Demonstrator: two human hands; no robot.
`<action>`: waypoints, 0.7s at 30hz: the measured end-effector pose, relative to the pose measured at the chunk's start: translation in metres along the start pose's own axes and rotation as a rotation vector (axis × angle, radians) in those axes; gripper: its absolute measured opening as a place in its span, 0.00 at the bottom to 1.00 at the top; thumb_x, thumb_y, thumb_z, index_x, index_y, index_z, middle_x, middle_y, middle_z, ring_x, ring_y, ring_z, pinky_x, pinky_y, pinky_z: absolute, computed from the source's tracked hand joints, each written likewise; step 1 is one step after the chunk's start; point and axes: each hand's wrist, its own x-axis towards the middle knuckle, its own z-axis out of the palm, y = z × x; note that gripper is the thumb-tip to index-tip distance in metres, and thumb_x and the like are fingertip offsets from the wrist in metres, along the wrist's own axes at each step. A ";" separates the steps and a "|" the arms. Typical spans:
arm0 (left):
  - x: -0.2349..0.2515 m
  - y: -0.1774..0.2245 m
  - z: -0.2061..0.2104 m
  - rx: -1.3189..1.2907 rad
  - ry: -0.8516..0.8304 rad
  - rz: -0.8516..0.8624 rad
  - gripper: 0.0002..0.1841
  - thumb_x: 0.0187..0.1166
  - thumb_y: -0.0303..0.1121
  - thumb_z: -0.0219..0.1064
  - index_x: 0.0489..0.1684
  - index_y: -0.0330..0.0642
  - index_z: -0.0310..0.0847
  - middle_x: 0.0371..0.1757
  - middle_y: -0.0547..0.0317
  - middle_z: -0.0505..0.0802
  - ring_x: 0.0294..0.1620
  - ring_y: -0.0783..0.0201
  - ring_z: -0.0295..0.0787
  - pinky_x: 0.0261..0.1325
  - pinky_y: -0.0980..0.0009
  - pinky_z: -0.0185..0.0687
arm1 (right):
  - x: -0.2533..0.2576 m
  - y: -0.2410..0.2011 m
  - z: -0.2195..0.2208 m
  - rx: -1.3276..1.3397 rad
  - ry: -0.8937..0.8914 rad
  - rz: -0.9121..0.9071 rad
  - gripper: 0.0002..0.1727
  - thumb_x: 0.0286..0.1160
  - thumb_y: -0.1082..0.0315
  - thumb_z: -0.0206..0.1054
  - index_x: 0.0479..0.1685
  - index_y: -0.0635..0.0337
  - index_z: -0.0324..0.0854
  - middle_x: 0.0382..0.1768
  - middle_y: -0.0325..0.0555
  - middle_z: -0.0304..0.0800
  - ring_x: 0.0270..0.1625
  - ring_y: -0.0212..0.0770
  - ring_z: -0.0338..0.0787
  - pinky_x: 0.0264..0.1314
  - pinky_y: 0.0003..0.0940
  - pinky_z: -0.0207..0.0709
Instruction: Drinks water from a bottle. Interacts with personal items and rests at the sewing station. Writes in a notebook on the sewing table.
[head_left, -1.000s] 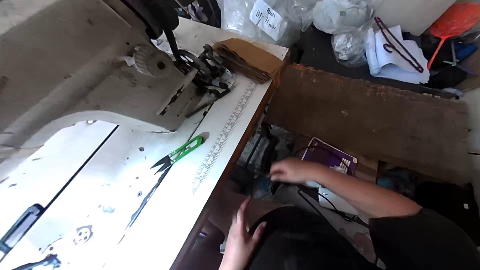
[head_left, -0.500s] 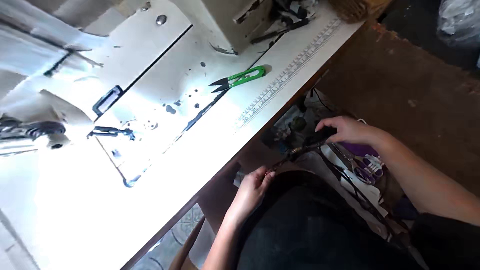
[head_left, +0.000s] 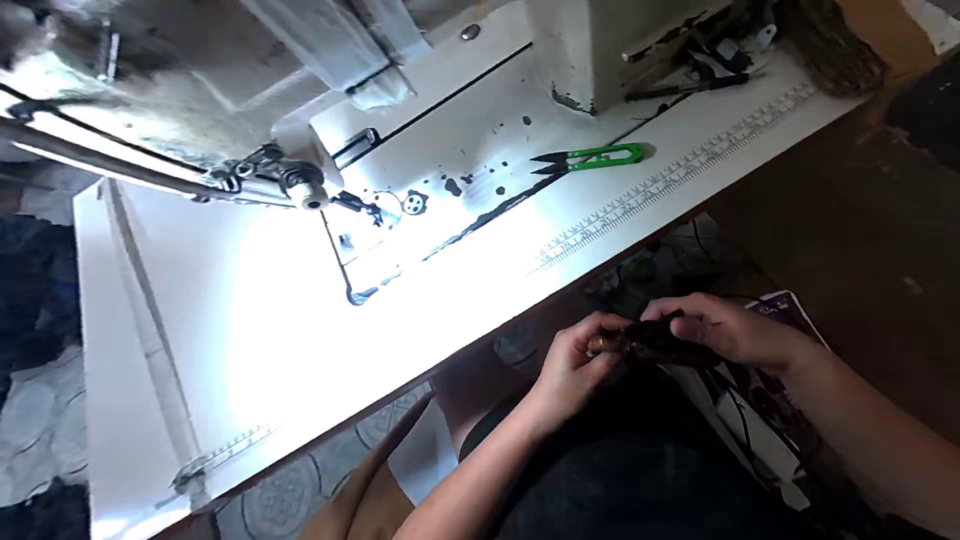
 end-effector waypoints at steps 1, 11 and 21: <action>-0.002 0.002 -0.002 -0.020 -0.003 0.007 0.16 0.73 0.17 0.62 0.59 0.18 0.77 0.54 0.58 0.91 0.56 0.83 0.84 0.65 0.81 0.79 | 0.002 0.000 0.005 -0.013 0.051 -0.055 0.19 0.88 0.56 0.54 0.46 0.62 0.84 0.36 0.19 0.84 0.42 0.05 0.79 0.49 0.07 0.74; -0.015 0.010 -0.014 -0.167 0.166 0.009 0.05 0.83 0.30 0.64 0.49 0.46 0.84 0.49 0.81 0.91 0.52 0.86 0.86 0.59 0.80 0.84 | 0.027 0.008 0.040 -0.357 0.511 -0.470 0.13 0.81 0.62 0.64 0.49 0.62 0.85 0.61 0.50 0.87 0.67 0.32 0.84 0.70 0.28 0.77; -0.020 0.020 -0.017 -0.086 0.210 -0.092 0.03 0.77 0.24 0.67 0.40 0.41 0.86 0.38 0.77 0.92 0.42 0.86 0.87 0.51 0.82 0.85 | 0.038 -0.016 0.055 -0.647 0.528 -0.496 0.13 0.82 0.61 0.63 0.38 0.57 0.90 0.34 0.44 0.93 0.43 0.34 0.89 0.67 0.35 0.68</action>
